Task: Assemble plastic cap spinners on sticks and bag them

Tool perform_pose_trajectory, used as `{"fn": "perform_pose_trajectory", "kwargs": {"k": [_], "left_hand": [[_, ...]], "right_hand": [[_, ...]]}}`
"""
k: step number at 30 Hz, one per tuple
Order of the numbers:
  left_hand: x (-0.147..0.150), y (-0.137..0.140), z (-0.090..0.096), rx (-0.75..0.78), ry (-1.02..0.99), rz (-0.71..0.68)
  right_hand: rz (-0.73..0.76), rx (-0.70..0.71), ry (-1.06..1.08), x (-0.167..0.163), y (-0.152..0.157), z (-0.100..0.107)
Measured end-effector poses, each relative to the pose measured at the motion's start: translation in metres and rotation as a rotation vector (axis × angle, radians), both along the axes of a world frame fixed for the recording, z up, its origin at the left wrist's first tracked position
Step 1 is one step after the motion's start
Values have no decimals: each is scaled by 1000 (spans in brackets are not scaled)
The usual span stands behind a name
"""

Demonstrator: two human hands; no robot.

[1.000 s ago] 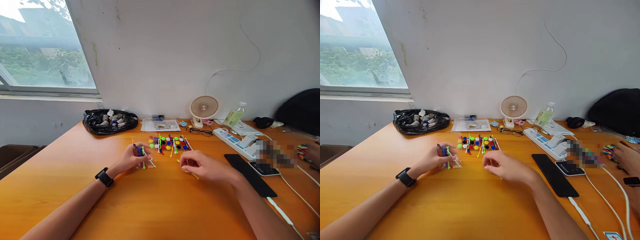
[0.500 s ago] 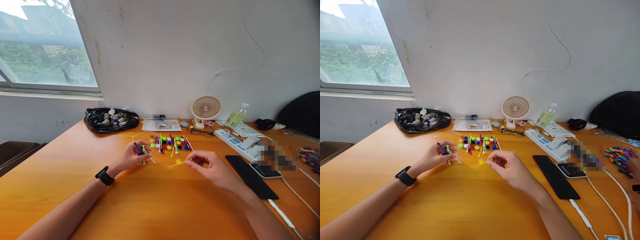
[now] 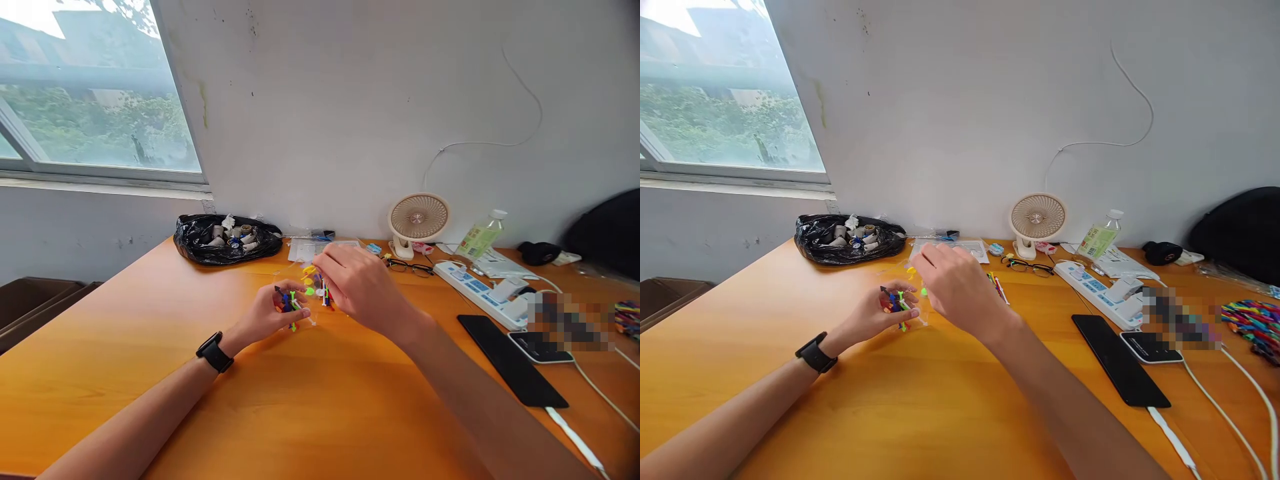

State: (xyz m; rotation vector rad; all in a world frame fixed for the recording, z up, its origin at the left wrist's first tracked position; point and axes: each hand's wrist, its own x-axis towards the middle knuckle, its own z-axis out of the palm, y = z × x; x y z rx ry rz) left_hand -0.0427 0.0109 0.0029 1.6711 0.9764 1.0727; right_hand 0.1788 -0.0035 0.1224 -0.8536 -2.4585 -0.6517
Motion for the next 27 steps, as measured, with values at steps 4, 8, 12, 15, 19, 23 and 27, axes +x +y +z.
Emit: {"fn": "perform_pose_trajectory", "kwargs": {"k": [4,8,12,15,19,23,27], "left_hand": [[-1,2,-3,2,11,-6],[-2,3,-4,13,17,4],[-1,4,-5,33,12,35],[-1,4,-4,44,16,43],[-1,2,-4,53,14,44],[1,0,-4,44,29,27],[3,0,-8,28,38,4]], "right_hand": [[12,67,38,3,5,-1],[25,115,64,5,3,0],[42,31,-63,0,-2,2],[52,-119,-67,-4,-6,7],[4,-175,-110,-8,-7,13],[-72,-120,-190,-12,-2,14],[-52,-189,-156,-12,3,11]]}}
